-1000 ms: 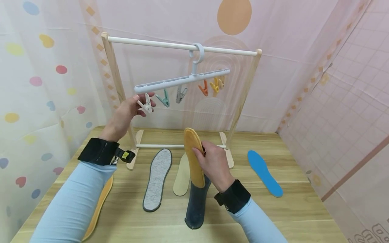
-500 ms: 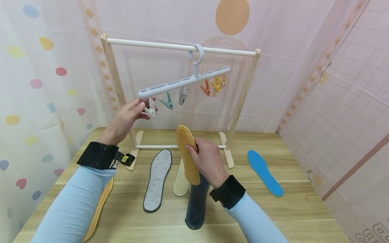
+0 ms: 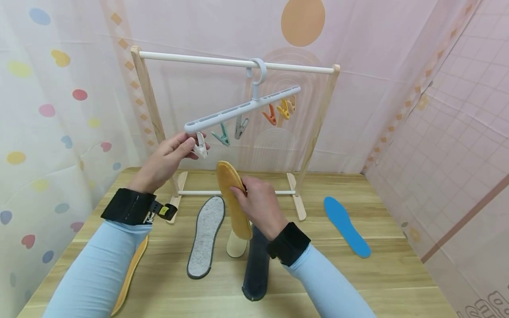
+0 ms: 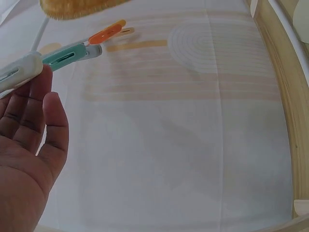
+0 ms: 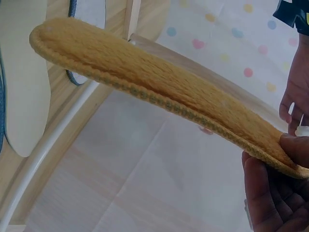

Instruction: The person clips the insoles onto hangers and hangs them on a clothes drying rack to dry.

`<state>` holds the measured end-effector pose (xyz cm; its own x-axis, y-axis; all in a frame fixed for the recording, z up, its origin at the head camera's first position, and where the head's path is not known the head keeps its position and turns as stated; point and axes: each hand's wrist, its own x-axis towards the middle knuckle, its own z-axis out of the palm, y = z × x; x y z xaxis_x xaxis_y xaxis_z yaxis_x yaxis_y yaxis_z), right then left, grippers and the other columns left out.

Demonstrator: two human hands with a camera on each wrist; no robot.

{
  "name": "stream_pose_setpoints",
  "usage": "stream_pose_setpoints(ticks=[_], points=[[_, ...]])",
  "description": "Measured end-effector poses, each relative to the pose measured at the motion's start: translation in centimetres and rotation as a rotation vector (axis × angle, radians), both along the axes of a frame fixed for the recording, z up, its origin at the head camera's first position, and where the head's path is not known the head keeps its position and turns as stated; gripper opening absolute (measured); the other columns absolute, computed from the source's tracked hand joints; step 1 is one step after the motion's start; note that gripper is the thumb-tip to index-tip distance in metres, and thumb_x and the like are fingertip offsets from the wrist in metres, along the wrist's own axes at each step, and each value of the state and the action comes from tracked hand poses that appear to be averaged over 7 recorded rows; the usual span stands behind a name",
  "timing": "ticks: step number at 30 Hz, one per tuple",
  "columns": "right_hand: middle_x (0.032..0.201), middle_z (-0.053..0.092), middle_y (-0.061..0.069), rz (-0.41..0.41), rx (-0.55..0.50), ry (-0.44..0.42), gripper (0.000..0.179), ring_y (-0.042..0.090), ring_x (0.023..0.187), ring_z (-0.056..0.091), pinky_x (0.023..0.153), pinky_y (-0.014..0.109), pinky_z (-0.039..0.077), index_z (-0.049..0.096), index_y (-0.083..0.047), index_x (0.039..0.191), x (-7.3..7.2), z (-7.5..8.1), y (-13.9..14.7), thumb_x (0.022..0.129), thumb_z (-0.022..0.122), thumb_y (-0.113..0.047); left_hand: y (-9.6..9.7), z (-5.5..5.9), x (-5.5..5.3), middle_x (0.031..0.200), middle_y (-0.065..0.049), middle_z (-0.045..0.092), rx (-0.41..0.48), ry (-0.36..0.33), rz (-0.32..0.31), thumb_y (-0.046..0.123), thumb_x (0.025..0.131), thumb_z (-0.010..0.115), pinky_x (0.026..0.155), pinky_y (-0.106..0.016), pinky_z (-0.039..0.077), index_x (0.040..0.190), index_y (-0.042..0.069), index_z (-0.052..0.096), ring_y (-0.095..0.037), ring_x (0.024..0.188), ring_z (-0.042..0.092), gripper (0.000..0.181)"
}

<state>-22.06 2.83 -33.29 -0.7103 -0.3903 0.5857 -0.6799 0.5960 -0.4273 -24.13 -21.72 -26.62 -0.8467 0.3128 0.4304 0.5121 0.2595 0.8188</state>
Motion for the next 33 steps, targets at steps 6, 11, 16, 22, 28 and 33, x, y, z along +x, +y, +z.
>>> stream_pose_setpoints(ticks=[6, 11, 16, 22, 28, 33], points=[[0.085, 0.069, 0.006, -0.009, 0.023, -0.026, 0.017, 0.013, 0.072, 0.067, 0.056, 0.017, 0.048, 0.067, -0.004, 0.098, 0.0, 0.3, -1.1, 0.095, 0.069, -0.022, 0.0, 0.0, -0.2, 0.112, -0.003, 0.065, 0.006, 0.0, -0.017, 0.023, 0.108, 0.042, 0.09, -0.024, 0.044, 0.129, 0.001, 0.054, -0.018, 0.106, 0.055, 0.032], [0.084, 0.069, 0.005, -0.019, 0.022, -0.028, 0.018, 0.013, 0.072, 0.067, 0.057, 0.018, 0.048, 0.067, -0.005, 0.097, -0.1, 0.4, -1.9, 0.095, 0.069, -0.022, 0.0, 0.0, -0.4, 0.11, -0.007, 0.065, 0.005, 0.009, -0.019, 0.022, 0.108, 0.043, 0.09, -0.025, 0.042, 0.13, 0.001, 0.055, -0.02, 0.105, 0.053, 0.033], [0.087, 0.071, 0.005, -0.017, 0.007, -0.051, 0.018, 0.013, 0.073, 0.069, 0.058, 0.017, 0.049, 0.068, -0.005, 0.099, -0.1, 0.6, -2.5, 0.095, 0.069, -0.022, -0.1, 0.0, -0.7, 0.108, -0.005, 0.066, 0.006, 0.023, -0.007, 0.023, 0.108, 0.044, 0.091, -0.026, 0.04, 0.125, 0.005, 0.059, -0.019, 0.106, 0.052, 0.029], [0.088, 0.071, 0.006, -0.004, 0.007, -0.059, 0.019, 0.014, 0.076, 0.069, 0.061, 0.018, 0.051, 0.068, -0.004, 0.101, -0.2, 0.7, -3.1, 0.095, 0.069, -0.022, -0.1, 0.0, -0.9, 0.107, -0.002, 0.068, 0.008, 0.029, -0.001, 0.024, 0.107, 0.045, 0.093, -0.03, 0.039, 0.121, 0.007, 0.06, -0.018, 0.11, 0.053, 0.027], [0.087, 0.071, 0.005, -0.007, 0.011, -0.05, 0.018, 0.014, 0.074, 0.069, 0.06, 0.018, 0.05, 0.068, -0.004, 0.099, -0.4, 0.8, -3.4, 0.095, 0.069, -0.022, 0.0, -0.1, -1.0, 0.106, 0.0, 0.068, 0.013, 0.023, -0.006, 0.025, 0.107, 0.044, 0.096, -0.031, 0.039, 0.121, 0.006, 0.061, -0.018, 0.112, 0.055, 0.028], [0.087, 0.072, 0.005, -0.007, 0.003, -0.079, 0.019, 0.014, 0.075, 0.069, 0.06, 0.017, 0.05, 0.068, -0.004, 0.1, -0.4, 0.9, -3.8, 0.096, 0.068, -0.022, 0.0, -0.1, -1.1, 0.105, -0.003, 0.068, 0.023, 0.028, -0.017, 0.025, 0.107, 0.044, 0.097, -0.031, 0.04, 0.118, 0.006, 0.061, -0.019, 0.111, 0.056, 0.028]])
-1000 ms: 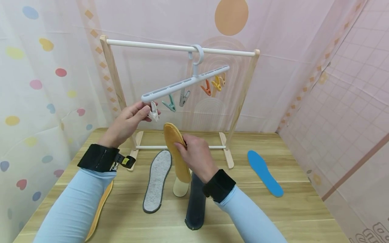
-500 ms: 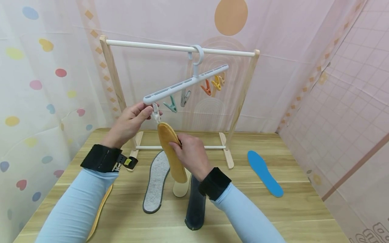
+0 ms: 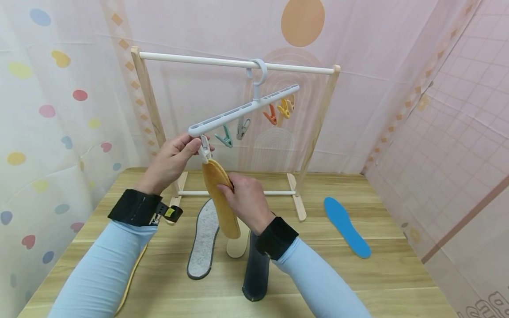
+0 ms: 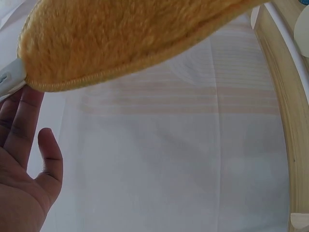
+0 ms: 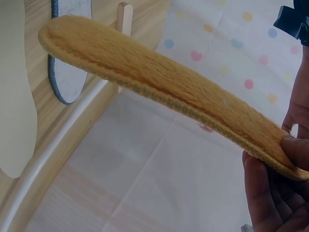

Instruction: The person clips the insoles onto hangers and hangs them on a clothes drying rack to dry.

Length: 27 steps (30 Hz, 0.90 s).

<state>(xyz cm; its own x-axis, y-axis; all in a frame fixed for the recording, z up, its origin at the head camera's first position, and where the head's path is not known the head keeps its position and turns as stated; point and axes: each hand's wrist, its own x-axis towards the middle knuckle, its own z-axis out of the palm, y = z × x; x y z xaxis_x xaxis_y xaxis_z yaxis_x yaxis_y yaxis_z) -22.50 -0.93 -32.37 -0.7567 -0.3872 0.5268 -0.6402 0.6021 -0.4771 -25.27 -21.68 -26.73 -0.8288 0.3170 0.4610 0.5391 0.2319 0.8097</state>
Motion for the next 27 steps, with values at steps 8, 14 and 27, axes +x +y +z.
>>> stream_pose_setpoints(ticks=[8, 14, 27], points=[[0.087, 0.071, 0.004, -0.013, -0.023, -0.054, 0.018, 0.012, 0.075, 0.068, 0.06, 0.018, 0.05, 0.068, -0.005, 0.099, -0.38, 0.53, -0.72, 0.097, 0.066, -0.023, 0.06, -0.03, 0.1, 0.106, -0.004, 0.067, 0.001, -0.005, -0.009, 0.025, 0.108, 0.043, 0.098, -0.035, 0.039, 0.119, -0.001, 0.058, -0.023, 0.105, 0.057, 0.032], [0.087, 0.07, 0.004, -0.023, -0.035, -0.063, 0.02, 0.012, 0.075, 0.068, 0.06, 0.017, 0.051, 0.068, -0.005, 0.099, -0.41, 0.77, -0.9, 0.097, 0.067, -0.024, -0.09, -0.04, 0.32, 0.108, -0.007, 0.066, 0.0, -0.029, 0.017, 0.029, 0.107, 0.044, 0.1, -0.039, 0.037, 0.121, 0.008, 0.062, -0.022, 0.104, 0.057, 0.031], [0.091, 0.072, 0.004, -0.019, 0.005, -0.013, 0.024, 0.011, 0.078, 0.068, 0.061, 0.017, 0.05, 0.069, -0.006, 0.104, -0.41, 0.42, -0.69, 0.096, 0.067, -0.028, -0.27, -0.1, 0.67, 0.11, -0.001, 0.068, 0.02, -0.02, 0.023, 0.029, 0.108, 0.042, 0.098, -0.035, 0.038, 0.128, 0.007, 0.06, -0.02, 0.11, 0.055, 0.035]])
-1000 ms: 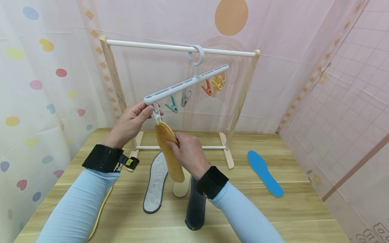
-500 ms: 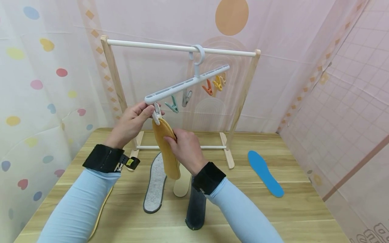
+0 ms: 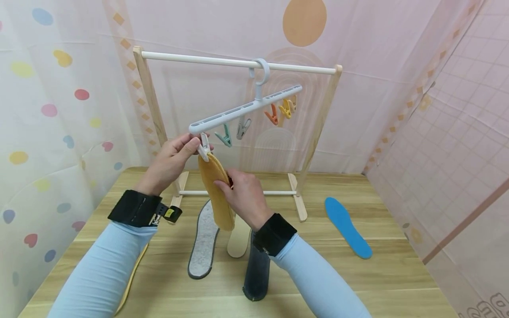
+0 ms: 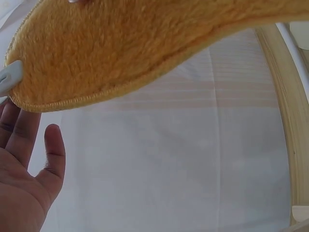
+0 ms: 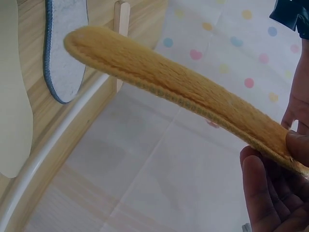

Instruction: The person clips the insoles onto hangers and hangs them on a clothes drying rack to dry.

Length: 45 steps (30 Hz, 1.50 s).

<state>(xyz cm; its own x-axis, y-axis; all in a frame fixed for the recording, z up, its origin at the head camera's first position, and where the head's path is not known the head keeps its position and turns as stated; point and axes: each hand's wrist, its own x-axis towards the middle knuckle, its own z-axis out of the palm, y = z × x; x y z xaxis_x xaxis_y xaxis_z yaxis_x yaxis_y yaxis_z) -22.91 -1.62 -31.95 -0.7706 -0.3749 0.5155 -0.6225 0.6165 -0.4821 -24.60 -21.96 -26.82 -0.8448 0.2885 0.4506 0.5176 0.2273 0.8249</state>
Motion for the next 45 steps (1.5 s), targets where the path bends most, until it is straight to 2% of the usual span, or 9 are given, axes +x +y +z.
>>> stream_pose_setpoints(ticks=[5, 11, 16, 22, 25, 31, 35, 38, 45], points=[[0.091, 0.072, 0.003, 0.011, -0.005, -0.021, 0.026, 0.01, 0.075, 0.066, 0.06, 0.017, 0.048, 0.071, -0.006, 0.106, 0.0, -0.2, 0.4, 0.096, 0.067, -0.03, 0.1, 0.1, 0.3, 0.109, 0.003, 0.069, -0.006, -0.017, 0.024, 0.03, 0.108, 0.042, 0.1, -0.038, 0.036, 0.136, 0.003, 0.054, -0.02, 0.11, 0.055, 0.041], [0.088, 0.071, 0.002, 0.013, 0.005, -0.043, 0.025, 0.01, 0.073, 0.063, 0.059, 0.018, 0.046, 0.07, -0.006, 0.103, 0.2, -0.4, 1.1, 0.096, 0.067, -0.031, 0.2, 0.2, 0.5, 0.12, -0.009, 0.066, -0.01, -0.059, 0.054, 0.033, 0.107, 0.043, 0.11, -0.05, 0.03, 0.145, 0.001, 0.045, -0.016, 0.118, 0.056, 0.049], [0.087, 0.069, 0.002, 0.018, 0.009, -0.043, 0.026, 0.011, 0.073, 0.062, 0.059, 0.019, 0.046, 0.07, -0.006, 0.103, 0.2, -0.7, 1.7, 0.097, 0.066, -0.03, 0.2, 0.1, 0.6, 0.123, -0.011, 0.065, -0.024, -0.068, 0.095, 0.034, 0.106, 0.046, 0.111, -0.055, 0.028, 0.148, 0.005, 0.043, -0.014, 0.119, 0.057, 0.05], [0.084, 0.069, 0.002, 0.003, 0.002, -0.043, 0.025, 0.011, 0.073, 0.062, 0.06, 0.02, 0.046, 0.07, -0.007, 0.101, 0.3, -1.0, 2.2, 0.097, 0.066, -0.031, 0.1, -0.1, 0.4, 0.12, -0.013, 0.062, -0.01, -0.054, 0.075, 0.032, 0.107, 0.044, 0.111, -0.049, 0.031, 0.148, 0.003, 0.04, -0.014, 0.119, 0.054, 0.05], [0.083, 0.068, 0.001, -0.007, 0.008, -0.043, 0.025, 0.011, 0.072, 0.061, 0.06, 0.02, 0.047, 0.07, -0.007, 0.101, 0.3, -1.3, 2.5, 0.096, 0.067, -0.031, 0.1, -0.2, 0.4, 0.122, -0.009, 0.062, -0.006, -0.052, 0.077, 0.031, 0.107, 0.045, 0.111, -0.043, 0.032, 0.148, 0.003, 0.04, -0.014, 0.121, 0.053, 0.05], [0.081, 0.068, 0.001, -0.02, 0.013, -0.051, 0.025, 0.011, 0.07, 0.061, 0.061, 0.022, 0.047, 0.071, -0.007, 0.101, 0.1, -1.7, 3.1, 0.096, 0.067, -0.031, 0.0, -0.5, 0.3, 0.122, -0.007, 0.057, -0.006, -0.05, 0.119, 0.031, 0.106, 0.047, 0.103, -0.027, 0.037, 0.143, 0.001, 0.043, -0.016, 0.115, 0.05, 0.048], [0.081, 0.069, 0.002, -0.032, 0.02, -0.04, 0.023, 0.012, 0.07, 0.062, 0.062, 0.024, 0.047, 0.071, -0.007, 0.1, -0.1, -2.0, 3.5, 0.096, 0.068, -0.03, -0.3, -0.9, 0.3, 0.129, -0.012, 0.052, 0.006, -0.063, 0.138, 0.031, 0.106, 0.049, 0.104, -0.028, 0.037, 0.148, 0.004, 0.041, -0.017, 0.118, 0.048, 0.051], [0.081, 0.069, 0.002, -0.044, 0.027, -0.048, 0.024, 0.013, 0.071, 0.063, 0.063, 0.025, 0.048, 0.071, -0.006, 0.1, -0.1, -2.1, 3.8, 0.096, 0.068, -0.03, -0.8, -1.3, 0.4, 0.14, -0.015, 0.049, 0.004, -0.081, 0.155, 0.032, 0.105, 0.049, 0.11, -0.038, 0.034, 0.151, 0.006, 0.037, -0.022, 0.129, 0.045, 0.054], [0.082, 0.068, 0.002, -0.072, 0.053, -0.072, 0.026, 0.013, 0.071, 0.063, 0.064, 0.026, 0.048, 0.072, -0.007, 0.101, -0.3, -2.6, 4.8, 0.096, 0.068, -0.032, -1.8, -3.2, 0.9, 0.145, -0.019, 0.046, -0.067, -0.092, 0.198, 0.032, 0.106, 0.048, 0.103, -0.022, 0.038, 0.152, 0.007, 0.037, -0.028, 0.134, 0.042, 0.053]])
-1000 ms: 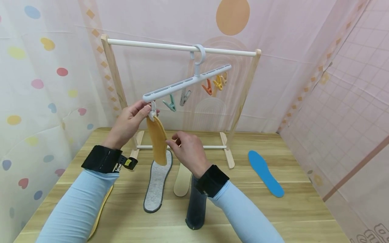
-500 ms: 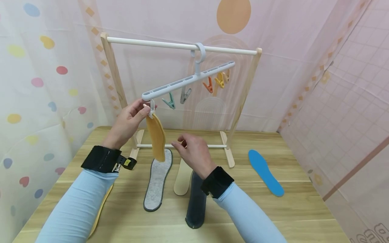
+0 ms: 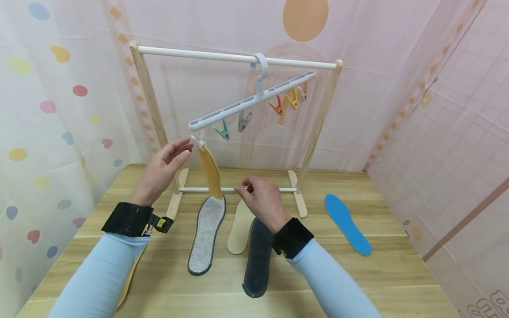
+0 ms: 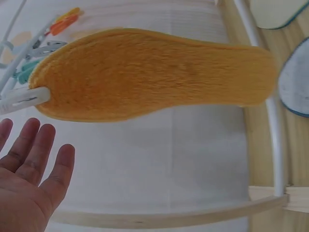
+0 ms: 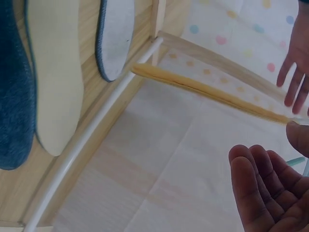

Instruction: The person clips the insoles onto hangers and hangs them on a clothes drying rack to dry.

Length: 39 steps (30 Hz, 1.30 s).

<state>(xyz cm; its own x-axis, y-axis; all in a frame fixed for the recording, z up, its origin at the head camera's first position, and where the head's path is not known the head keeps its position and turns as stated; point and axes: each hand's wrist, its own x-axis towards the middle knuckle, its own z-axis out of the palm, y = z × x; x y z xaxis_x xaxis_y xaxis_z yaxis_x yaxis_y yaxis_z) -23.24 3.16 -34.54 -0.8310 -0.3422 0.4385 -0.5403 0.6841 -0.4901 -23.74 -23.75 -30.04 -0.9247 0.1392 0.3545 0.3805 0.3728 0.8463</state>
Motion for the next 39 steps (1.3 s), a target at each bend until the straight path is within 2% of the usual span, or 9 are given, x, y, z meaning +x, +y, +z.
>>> stream_pose_setpoints(ticks=[6, 13, 18, 23, 30, 39], points=[[0.082, 0.069, 0.003, -0.011, 0.019, -0.011, 0.026, 0.014, 0.07, 0.062, 0.063, 0.027, 0.048, 0.072, -0.006, 0.102, 0.0, -0.5, 0.6, 0.095, 0.069, -0.031, -0.5, -1.7, 0.6, 0.147, -0.014, 0.047, -0.061, -0.053, 0.044, 0.037, 0.105, 0.049, 0.109, -0.044, 0.035, 0.152, 0.008, 0.037, -0.028, 0.134, 0.044, 0.056], [0.083, 0.069, 0.004, -0.011, 0.025, -0.056, 0.03, 0.014, 0.07, 0.061, 0.061, 0.027, 0.047, 0.072, -0.003, 0.105, 0.0, -1.4, 1.3, 0.095, 0.069, -0.031, -0.8, -3.5, 1.6, 0.144, -0.017, 0.048, -0.13, -0.078, 0.064, 0.038, 0.104, 0.051, 0.1, -0.041, 0.04, 0.148, 0.003, 0.04, -0.032, 0.128, 0.047, 0.058], [0.082, 0.068, 0.002, -0.017, 0.027, -0.113, 0.028, 0.014, 0.07, 0.061, 0.062, 0.028, 0.048, 0.072, -0.004, 0.104, -0.1, -2.0, 2.2, 0.095, 0.068, -0.031, -0.7, -4.8, 1.9, 0.136, -0.021, 0.053, -0.213, -0.072, 0.063, 0.039, 0.103, 0.054, 0.102, -0.053, 0.038, 0.142, -0.001, 0.046, -0.036, 0.124, 0.048, 0.057], [0.083, 0.069, 0.003, -0.038, 0.097, -0.125, 0.032, 0.017, 0.074, 0.064, 0.066, 0.031, 0.051, 0.071, -0.004, 0.109, -0.1, -2.6, 3.2, 0.095, 0.068, -0.033, -0.2, -5.9, 1.9, 0.136, -0.022, 0.054, -0.345, -0.037, 0.039, 0.04, 0.101, 0.056, 0.1, -0.059, 0.039, 0.14, -0.001, 0.05, -0.038, 0.125, 0.048, 0.056], [0.089, 0.071, 0.007, -0.044, 0.161, -0.148, 0.034, 0.021, 0.08, 0.066, 0.069, 0.036, 0.052, 0.073, -0.003, 0.11, -0.1, -3.3, 4.5, 0.093, 0.07, -0.032, 1.3, -6.6, 2.0, 0.137, -0.021, 0.055, -0.501, -0.038, -0.007, 0.045, 0.099, 0.058, 0.101, -0.056, 0.041, 0.139, -0.002, 0.051, -0.039, 0.127, 0.05, 0.062], [0.102, 0.071, 0.011, -0.045, 0.264, -0.265, 0.036, 0.025, 0.09, 0.067, 0.073, 0.039, 0.053, 0.071, -0.005, 0.115, -0.3, -4.3, 6.4, 0.092, 0.07, -0.033, 2.8, -6.5, 2.6, 0.128, -0.026, 0.057, -0.723, -0.009, -0.005, 0.04, 0.098, 0.06, 0.093, -0.057, 0.046, 0.129, -0.003, 0.059, -0.043, 0.114, 0.058, 0.053]])
